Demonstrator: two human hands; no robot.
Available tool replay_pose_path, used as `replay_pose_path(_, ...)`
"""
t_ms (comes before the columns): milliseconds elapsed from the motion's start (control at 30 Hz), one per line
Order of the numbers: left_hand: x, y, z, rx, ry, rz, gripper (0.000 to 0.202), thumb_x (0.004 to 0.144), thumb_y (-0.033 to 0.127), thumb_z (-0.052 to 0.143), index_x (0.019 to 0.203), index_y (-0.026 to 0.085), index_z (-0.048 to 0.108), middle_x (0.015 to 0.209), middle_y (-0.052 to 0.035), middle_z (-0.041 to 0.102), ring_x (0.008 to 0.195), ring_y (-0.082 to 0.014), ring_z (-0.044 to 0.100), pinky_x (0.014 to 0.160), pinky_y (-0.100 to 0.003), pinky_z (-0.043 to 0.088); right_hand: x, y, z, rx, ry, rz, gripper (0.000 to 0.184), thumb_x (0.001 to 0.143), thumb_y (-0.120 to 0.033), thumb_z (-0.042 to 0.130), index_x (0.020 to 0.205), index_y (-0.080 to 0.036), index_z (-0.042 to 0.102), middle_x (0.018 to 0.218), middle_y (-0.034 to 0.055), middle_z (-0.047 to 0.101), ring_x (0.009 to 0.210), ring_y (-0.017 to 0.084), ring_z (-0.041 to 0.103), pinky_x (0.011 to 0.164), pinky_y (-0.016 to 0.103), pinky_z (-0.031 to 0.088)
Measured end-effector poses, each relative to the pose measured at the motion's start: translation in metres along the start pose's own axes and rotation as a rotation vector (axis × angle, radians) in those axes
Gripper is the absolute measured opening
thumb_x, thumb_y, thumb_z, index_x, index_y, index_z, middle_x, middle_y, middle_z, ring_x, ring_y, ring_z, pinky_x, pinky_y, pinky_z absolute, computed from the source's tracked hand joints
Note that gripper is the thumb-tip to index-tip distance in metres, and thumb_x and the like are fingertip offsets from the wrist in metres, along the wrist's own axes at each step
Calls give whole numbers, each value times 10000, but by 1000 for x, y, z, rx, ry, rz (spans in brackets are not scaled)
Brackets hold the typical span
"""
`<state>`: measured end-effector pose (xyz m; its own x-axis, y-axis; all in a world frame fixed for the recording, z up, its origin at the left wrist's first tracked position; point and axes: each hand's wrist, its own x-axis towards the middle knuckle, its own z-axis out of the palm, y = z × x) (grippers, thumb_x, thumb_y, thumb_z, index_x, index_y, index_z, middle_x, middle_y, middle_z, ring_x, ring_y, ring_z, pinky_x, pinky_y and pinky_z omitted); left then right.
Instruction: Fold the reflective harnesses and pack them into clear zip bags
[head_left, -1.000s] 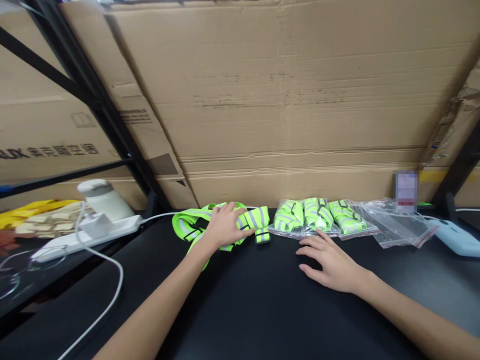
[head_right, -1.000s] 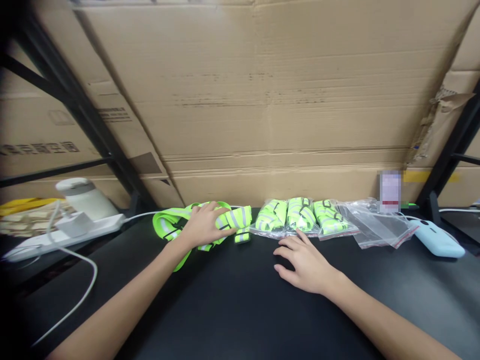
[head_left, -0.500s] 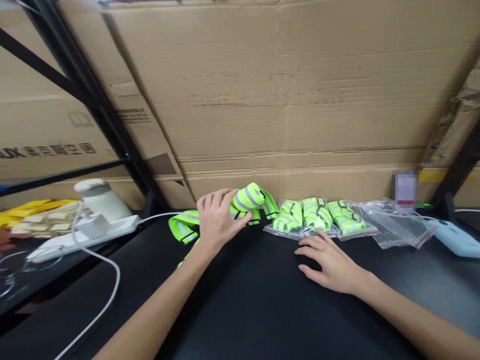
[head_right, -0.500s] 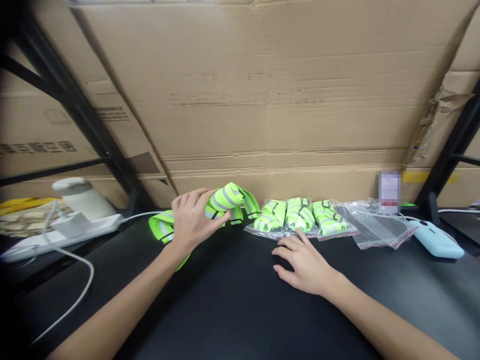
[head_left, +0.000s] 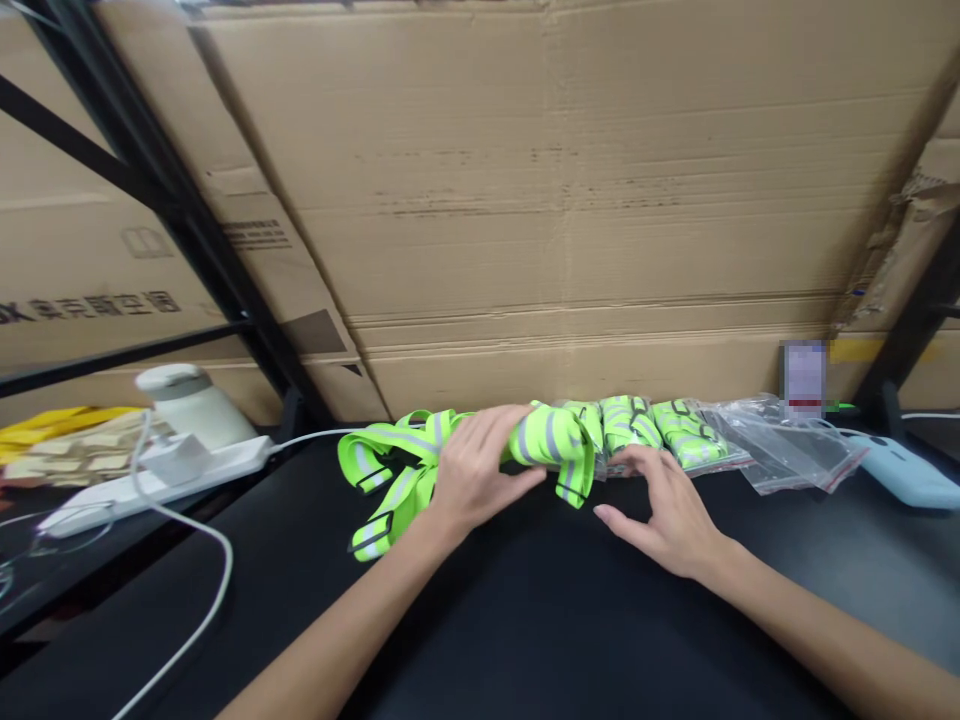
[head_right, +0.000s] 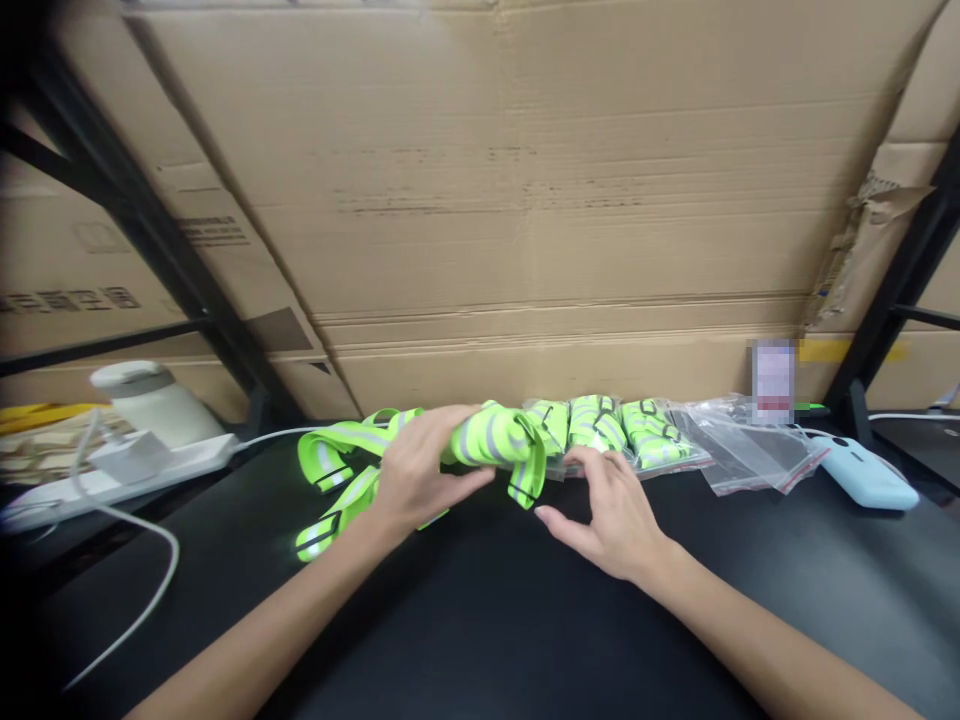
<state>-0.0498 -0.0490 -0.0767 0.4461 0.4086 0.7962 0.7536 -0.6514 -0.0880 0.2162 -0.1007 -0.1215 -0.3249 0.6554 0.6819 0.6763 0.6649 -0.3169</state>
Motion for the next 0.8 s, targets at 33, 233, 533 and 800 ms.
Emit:
replay_pose_path(33, 0, 7, 1, -36, 4, 69, 542, 832, 379, 695, 1315, 192, 534, 1202, -127, 704, 1071, -299, 673, 917, -406, 502, -1, 2, 1, -14, 41, -12, 573, 876, -475, 684, 1313, -207, 429, 1142, 133, 676, 974, 295, 684, 895, 476, 536)
replay_pose_path(233, 0, 37, 2, -242, -28, 206, 754, 777, 324, 717, 1450, 204, 400, 1225, -145, 678, 1053, -308, 672, 891, -445, 520, -1, 6, 1, -71, 140, -189, 824, 862, -297, 710, 1520, -237, 217, 1507, 212, 404, 1387, 381, 445, 1038, 547, 468)
replay_pose_path(533, -11, 55, 10, -714, -127, 32, 840, 754, 250, 750, 1480, 269, 327, 1428, -163, 453, 1379, -370, 433, 1118, -581, 423, 2, 10, -7, -30, 112, -192, 305, 917, -217, 594, 1221, -211, 623, 1208, 142, 691, 1097, 311, 654, 856, 445, 500)
replay_pose_path(800, -11, 49, 9, -780, -180, -1, 798, 804, 367, 778, 1473, 250, 360, 1415, -159, 516, 1336, -357, 508, 1128, -546, 436, -2, 12, 2, 501, -21, 521, 541, 940, -625, 544, 650, -180, 648, 529, 23, 636, 454, 160, 562, 492, 275, 446)
